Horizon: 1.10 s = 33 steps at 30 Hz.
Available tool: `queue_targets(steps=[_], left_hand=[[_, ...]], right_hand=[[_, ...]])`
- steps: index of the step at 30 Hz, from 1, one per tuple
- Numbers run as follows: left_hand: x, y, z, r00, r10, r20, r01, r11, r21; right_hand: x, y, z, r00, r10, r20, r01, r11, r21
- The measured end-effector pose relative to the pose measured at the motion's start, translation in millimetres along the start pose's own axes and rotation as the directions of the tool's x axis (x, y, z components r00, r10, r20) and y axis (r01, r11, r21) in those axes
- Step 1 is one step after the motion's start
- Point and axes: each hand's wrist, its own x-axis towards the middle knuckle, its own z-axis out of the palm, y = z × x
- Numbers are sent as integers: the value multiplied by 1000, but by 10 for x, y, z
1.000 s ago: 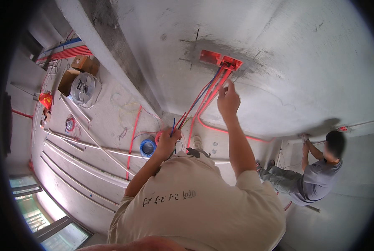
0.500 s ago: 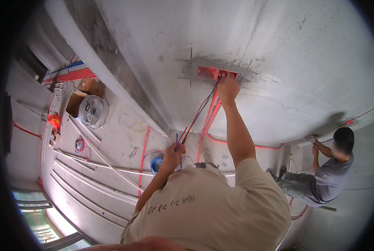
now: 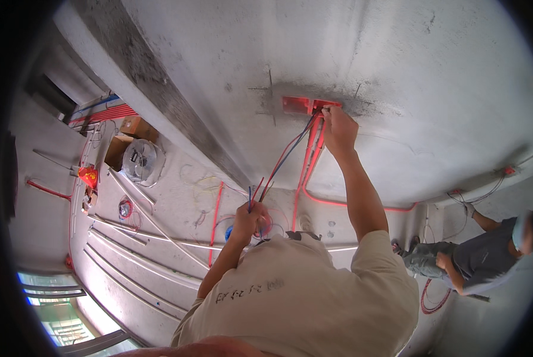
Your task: The person works on electrical wiring at a ceiling junction box, stripping wire ends, twisting conductors together, and wrapping connections with electrical tape. They repeatedly pull, align, and secure multiple colored wires into the red junction box while another worker is visible nearby.
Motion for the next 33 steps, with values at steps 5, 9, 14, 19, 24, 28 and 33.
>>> queue_targets(steps=[5, 9, 14, 19, 24, 28, 33], left_hand=[[9, 380, -76, 978, 15, -207, 35, 971, 237], [-173, 1087, -247, 919, 290, -267, -238, 948, 210], [-198, 2023, 36, 943, 298, -150, -263, 940, 215], [167, 2093, 433, 980, 188, -67, -183, 981, 70], [258, 2157, 669, 993, 48, -111, -47, 999, 9], [232, 2123, 767, 987, -11, -160, 2, 998, -55], [117, 2113, 894, 978, -30, -206, 9, 995, -103]], right_hand=[[-23, -207, -207, 983, 145, 108, -168, 956, 239], [-232, -209, -338, 908, 245, 339, -386, 803, 455], [-518, -80, -330, 754, 274, 597, -656, 263, 707], [-578, 122, -333, 680, 267, 683, -705, -15, 709], [-572, 261, -331, 634, 197, 748, -747, -95, 658], [-543, 274, -332, 621, 166, 766, -756, -132, 641], [-478, 276, -366, 624, 161, 765, -760, -100, 642]])
